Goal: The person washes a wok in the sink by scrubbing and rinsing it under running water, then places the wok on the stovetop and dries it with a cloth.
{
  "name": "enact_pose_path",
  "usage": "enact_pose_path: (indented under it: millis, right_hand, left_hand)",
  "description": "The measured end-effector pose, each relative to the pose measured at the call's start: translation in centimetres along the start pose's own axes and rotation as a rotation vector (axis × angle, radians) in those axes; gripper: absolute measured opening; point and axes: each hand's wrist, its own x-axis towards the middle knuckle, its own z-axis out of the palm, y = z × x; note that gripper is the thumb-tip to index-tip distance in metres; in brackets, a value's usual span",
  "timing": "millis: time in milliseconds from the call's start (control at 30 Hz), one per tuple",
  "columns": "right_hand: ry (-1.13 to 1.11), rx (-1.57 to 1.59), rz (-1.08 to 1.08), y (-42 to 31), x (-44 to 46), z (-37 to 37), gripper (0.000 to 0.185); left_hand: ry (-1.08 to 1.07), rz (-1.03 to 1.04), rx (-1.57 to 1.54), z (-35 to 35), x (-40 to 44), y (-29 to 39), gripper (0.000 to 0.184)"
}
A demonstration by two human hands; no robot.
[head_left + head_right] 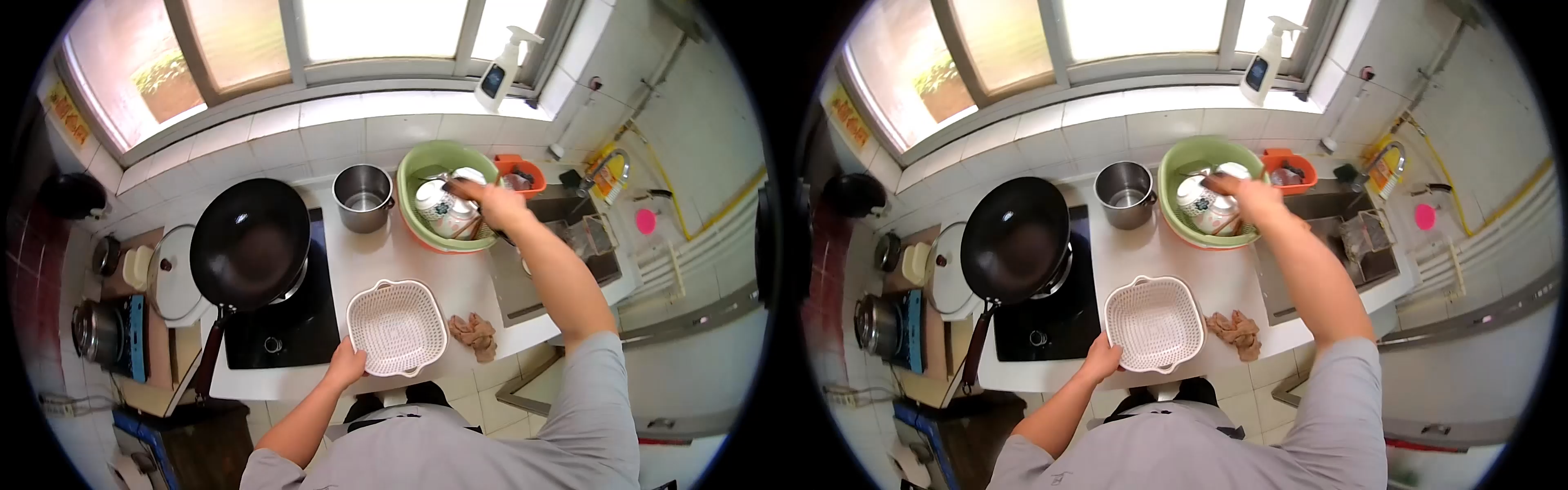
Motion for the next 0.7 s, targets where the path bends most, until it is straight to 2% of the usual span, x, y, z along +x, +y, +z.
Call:
enact_pose_path:
  millis: [67,167,233,300,333,400,433,467,500,533,567,633,700]
  right_hand:
    - [-0.019,-0.009,0.045,1.6,3.9,1.2,0.028]
    - [-0.055,0.125,0.142,1.2,8.0,3.3,0.037]
    - [-0.055,0.176,0.118,1.0,9.3,4.4,0.039]
    - [0.176,0.115,-0.021,0.8,8.8,5.1,0.041]
    - [0.294,0.086,-0.088,0.7,8.5,5.6,0.041]
    - [0.597,0.26,-0.377,0.3,7.2,6.6,0.039]
    - [0.47,0.417,-0.508,0.0,5.1,6.7,0.028]
    - [0.264,0.518,-0.522,-1.4,1.2,6.5,0.017]
    - [0.118,0.504,-0.839,-1.0,-2.1,6.9,0.013]
    - [-0.105,0.304,-0.931,-1.2,-5.8,8.2,0.021]
    - [-0.173,0.453,-1.098,-0.3,-9.4,9.2,0.033]
    - [-0.286,0.367,-1.092,0.8,-14.3,10.6,0.047]
    - [-0.342,0.278,-1.027,2.7,-16.3,11.6,0.042]
  left_hand:
    - [0.06,0.044,0.083,0.6,0.5,-1.9,0.033]
    - [0.091,-0.113,-0.068,1.6,-2.3,3.8,0.034]
    - [0.128,-0.129,-0.109,2.6,-2.0,2.8,0.033]
    - [0.168,-0.109,-0.124,3.5,-2.1,3.7,0.03]
    - [0.143,-0.167,-0.135,3.7,-2.2,4.3,0.031]
    - [0.148,-0.186,-0.18,4.5,-2.0,4.0,0.031]
    - [0.151,-0.188,-0.205,4.9,-1.7,4.2,0.031]
    - [0.144,-0.211,-0.171,5.1,-1.7,4.6,0.032]
    - [0.096,-0.237,-0.168,5.2,-1.8,5.2,0.033]
    - [0.046,-0.258,-0.163,5.2,-1.8,5.8,0.034]
    - [-0.003,-0.278,-0.159,5.4,-1.8,6.6,0.034]
    - [-0.069,-0.278,-0.115,6.3,-2.1,8.5,0.037]
    - [-0.113,-0.285,-0.072,7.3,-2.3,9.9,0.04]
